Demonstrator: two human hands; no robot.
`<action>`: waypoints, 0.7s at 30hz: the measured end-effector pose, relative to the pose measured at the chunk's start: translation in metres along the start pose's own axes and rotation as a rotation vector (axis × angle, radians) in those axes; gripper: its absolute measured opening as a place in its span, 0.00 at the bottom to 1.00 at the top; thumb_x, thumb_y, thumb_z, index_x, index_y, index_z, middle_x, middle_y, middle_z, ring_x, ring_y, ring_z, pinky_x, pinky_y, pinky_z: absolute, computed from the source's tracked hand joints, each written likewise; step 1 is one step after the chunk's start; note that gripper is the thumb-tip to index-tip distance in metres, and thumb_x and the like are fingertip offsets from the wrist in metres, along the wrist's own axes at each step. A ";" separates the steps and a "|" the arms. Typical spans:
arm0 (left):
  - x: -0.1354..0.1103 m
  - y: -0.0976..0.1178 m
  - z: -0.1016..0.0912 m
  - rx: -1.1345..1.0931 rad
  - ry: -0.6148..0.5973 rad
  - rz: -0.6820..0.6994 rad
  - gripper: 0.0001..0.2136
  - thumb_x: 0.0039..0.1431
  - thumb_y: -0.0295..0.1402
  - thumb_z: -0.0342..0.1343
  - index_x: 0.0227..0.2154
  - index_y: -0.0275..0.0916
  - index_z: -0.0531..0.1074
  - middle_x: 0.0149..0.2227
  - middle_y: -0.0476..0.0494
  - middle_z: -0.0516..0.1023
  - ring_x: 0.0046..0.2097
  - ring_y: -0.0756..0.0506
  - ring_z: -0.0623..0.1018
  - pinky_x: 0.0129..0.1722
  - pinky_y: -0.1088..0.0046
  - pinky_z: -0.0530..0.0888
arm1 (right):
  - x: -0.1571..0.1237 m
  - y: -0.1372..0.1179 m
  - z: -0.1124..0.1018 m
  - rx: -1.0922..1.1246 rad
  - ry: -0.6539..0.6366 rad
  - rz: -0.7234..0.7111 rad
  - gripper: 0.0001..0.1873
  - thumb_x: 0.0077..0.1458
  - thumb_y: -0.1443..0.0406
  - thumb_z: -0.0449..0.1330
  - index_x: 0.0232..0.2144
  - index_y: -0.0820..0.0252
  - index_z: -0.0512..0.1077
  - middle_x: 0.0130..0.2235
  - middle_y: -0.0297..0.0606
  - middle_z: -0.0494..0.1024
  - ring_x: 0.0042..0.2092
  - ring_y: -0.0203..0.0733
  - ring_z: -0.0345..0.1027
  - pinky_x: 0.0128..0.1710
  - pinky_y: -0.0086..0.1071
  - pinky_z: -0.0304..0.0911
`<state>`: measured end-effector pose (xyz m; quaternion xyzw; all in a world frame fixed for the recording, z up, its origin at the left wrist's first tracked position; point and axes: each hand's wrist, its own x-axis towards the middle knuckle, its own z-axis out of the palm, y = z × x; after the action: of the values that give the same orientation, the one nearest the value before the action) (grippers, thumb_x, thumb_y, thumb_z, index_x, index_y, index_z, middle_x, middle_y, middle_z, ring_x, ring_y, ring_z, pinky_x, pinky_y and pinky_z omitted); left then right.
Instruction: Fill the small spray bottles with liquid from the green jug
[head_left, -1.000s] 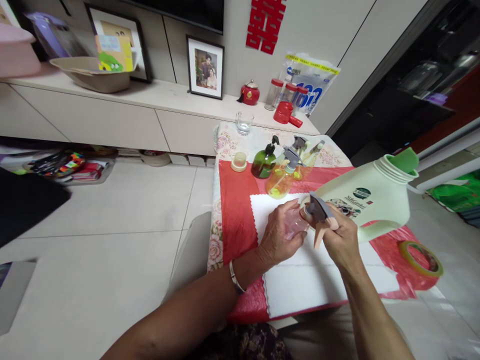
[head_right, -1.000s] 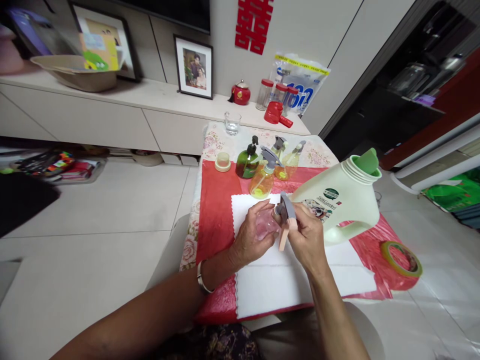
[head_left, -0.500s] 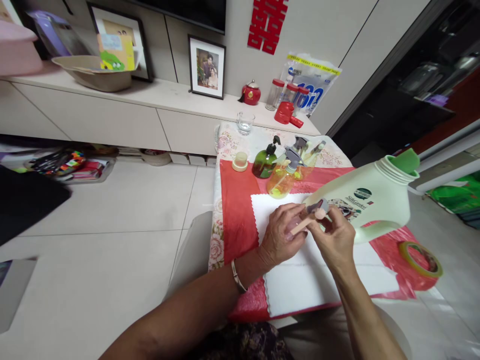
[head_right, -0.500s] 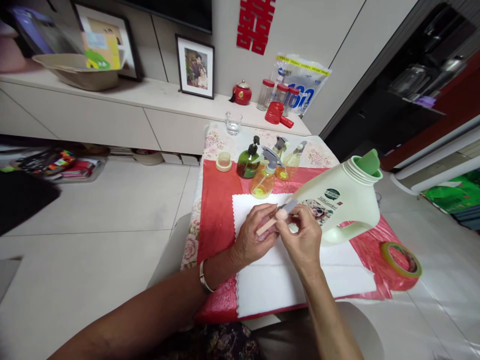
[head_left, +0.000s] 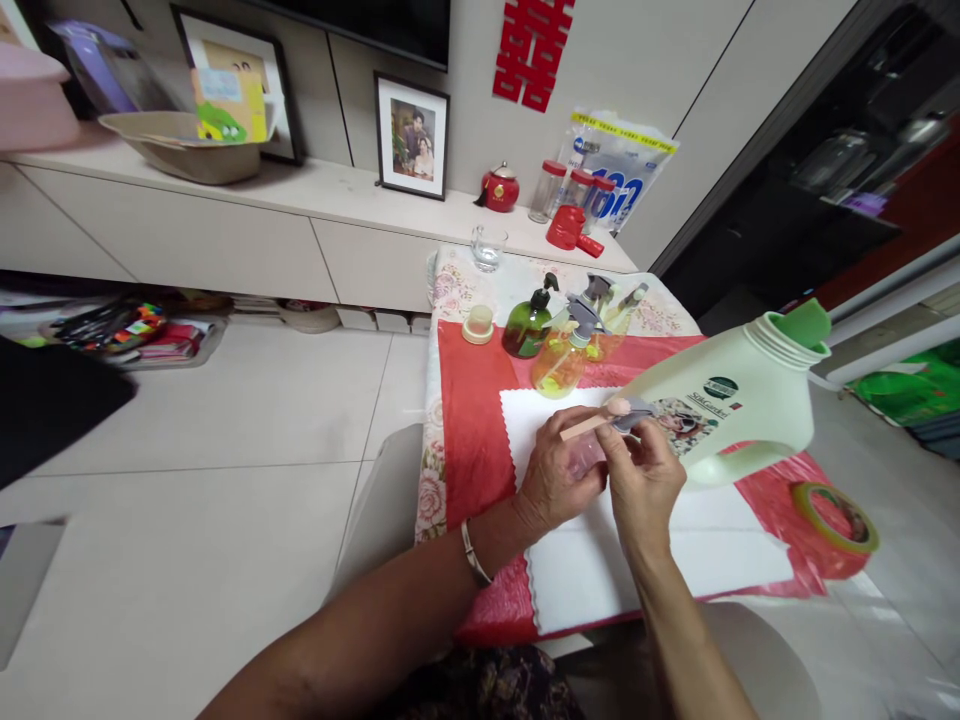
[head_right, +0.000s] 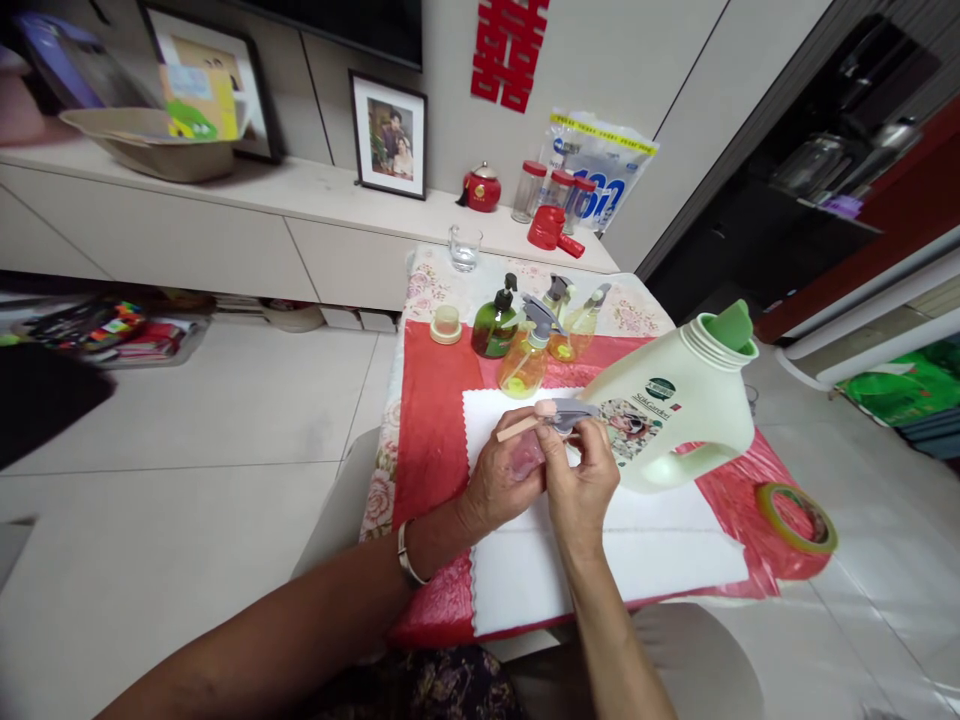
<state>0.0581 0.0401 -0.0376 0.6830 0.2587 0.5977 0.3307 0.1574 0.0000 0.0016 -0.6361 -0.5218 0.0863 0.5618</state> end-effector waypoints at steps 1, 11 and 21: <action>0.000 0.000 0.000 -0.006 0.005 -0.008 0.22 0.53 0.24 0.58 0.52 0.43 0.70 0.53 0.40 0.75 0.56 0.39 0.75 0.57 0.56 0.74 | -0.002 0.001 0.000 0.012 -0.006 0.013 0.18 0.58 0.52 0.63 0.39 0.61 0.74 0.38 0.35 0.73 0.39 0.38 0.66 0.42 0.32 0.61; 0.000 0.003 -0.003 0.023 -0.034 -0.056 0.29 0.51 0.24 0.57 0.57 0.42 0.65 0.54 0.38 0.72 0.57 0.39 0.73 0.59 0.55 0.72 | -0.004 0.009 0.012 0.257 0.076 0.132 0.25 0.50 0.54 0.70 0.43 0.63 0.71 0.40 0.39 0.75 0.41 0.39 0.69 0.43 0.33 0.65; 0.000 0.003 -0.003 0.021 -0.054 -0.079 0.29 0.50 0.25 0.57 0.57 0.42 0.64 0.54 0.39 0.72 0.57 0.38 0.73 0.59 0.55 0.71 | -0.005 0.032 0.007 0.316 0.032 0.163 0.21 0.55 0.50 0.66 0.40 0.62 0.77 0.42 0.41 0.76 0.44 0.42 0.69 0.49 0.38 0.64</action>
<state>0.0549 0.0380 -0.0352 0.6914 0.2829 0.5629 0.3536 0.1684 0.0066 -0.0287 -0.5814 -0.4395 0.2022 0.6542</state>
